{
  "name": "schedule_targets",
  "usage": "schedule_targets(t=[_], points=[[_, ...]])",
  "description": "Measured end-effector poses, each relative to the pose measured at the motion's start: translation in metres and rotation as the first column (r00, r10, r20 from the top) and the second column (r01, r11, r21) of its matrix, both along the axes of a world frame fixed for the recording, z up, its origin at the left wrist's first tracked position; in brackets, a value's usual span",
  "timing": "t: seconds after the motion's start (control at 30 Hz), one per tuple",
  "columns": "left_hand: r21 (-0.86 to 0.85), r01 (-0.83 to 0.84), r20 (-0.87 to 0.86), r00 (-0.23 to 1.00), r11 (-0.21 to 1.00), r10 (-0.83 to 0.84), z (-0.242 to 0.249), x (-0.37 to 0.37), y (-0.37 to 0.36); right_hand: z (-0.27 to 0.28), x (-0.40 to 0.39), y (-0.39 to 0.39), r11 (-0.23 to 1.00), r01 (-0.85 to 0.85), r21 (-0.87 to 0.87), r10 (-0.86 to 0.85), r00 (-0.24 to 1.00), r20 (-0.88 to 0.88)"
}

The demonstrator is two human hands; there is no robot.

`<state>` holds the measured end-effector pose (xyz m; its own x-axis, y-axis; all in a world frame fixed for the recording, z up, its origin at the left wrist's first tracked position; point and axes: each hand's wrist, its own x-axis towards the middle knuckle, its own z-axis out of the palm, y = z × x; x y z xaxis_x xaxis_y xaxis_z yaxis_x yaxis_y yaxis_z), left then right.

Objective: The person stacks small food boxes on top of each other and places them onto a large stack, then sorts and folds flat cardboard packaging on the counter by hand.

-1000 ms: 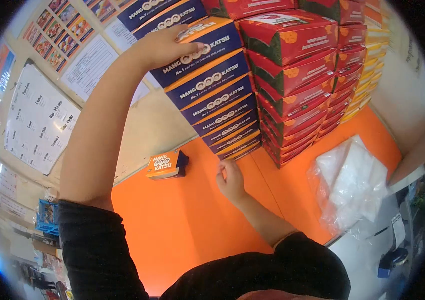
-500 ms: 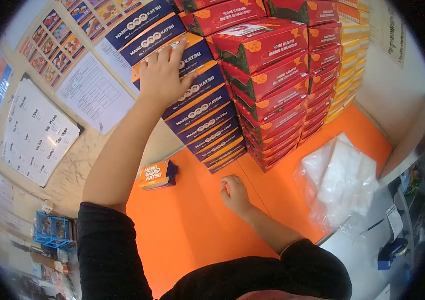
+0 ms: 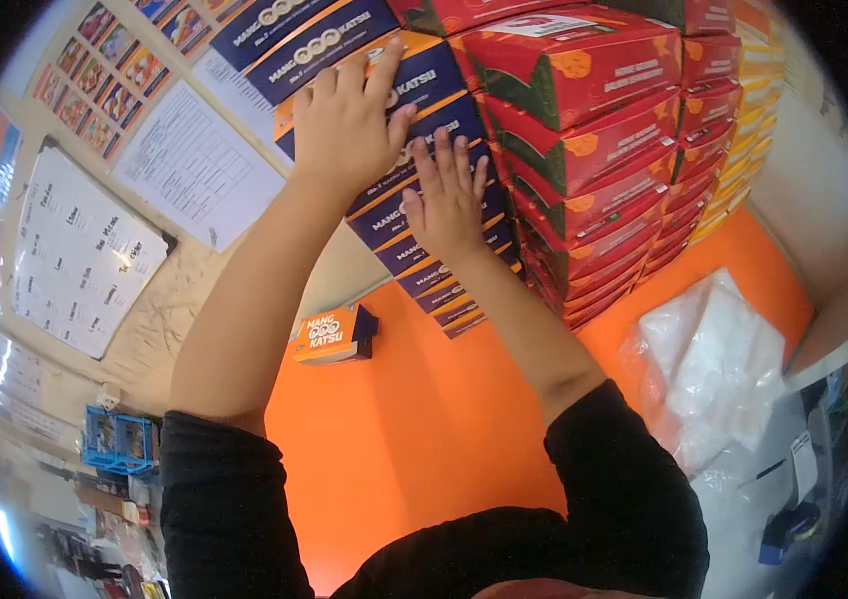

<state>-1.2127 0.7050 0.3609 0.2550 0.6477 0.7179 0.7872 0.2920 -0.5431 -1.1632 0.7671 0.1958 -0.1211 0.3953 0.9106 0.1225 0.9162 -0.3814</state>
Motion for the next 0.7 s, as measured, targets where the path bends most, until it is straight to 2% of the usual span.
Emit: schedule_targets(t=[0.33, 0.7], points=[[0.086, -0.03, -0.087, 0.996, 0.996, 0.037, 0.003, 0.005, -0.007, 0.0, 0.011, -0.008, 0.999, -0.034, -0.012, 0.033, 0.999, -0.011], [0.109, 0.028, -0.103, 0.995, 0.994, -0.016, 0.006, 0.021, -0.03, -0.002, 0.012, -0.022, 0.999, -0.043, -0.004, 0.043, 0.998, 0.038]])
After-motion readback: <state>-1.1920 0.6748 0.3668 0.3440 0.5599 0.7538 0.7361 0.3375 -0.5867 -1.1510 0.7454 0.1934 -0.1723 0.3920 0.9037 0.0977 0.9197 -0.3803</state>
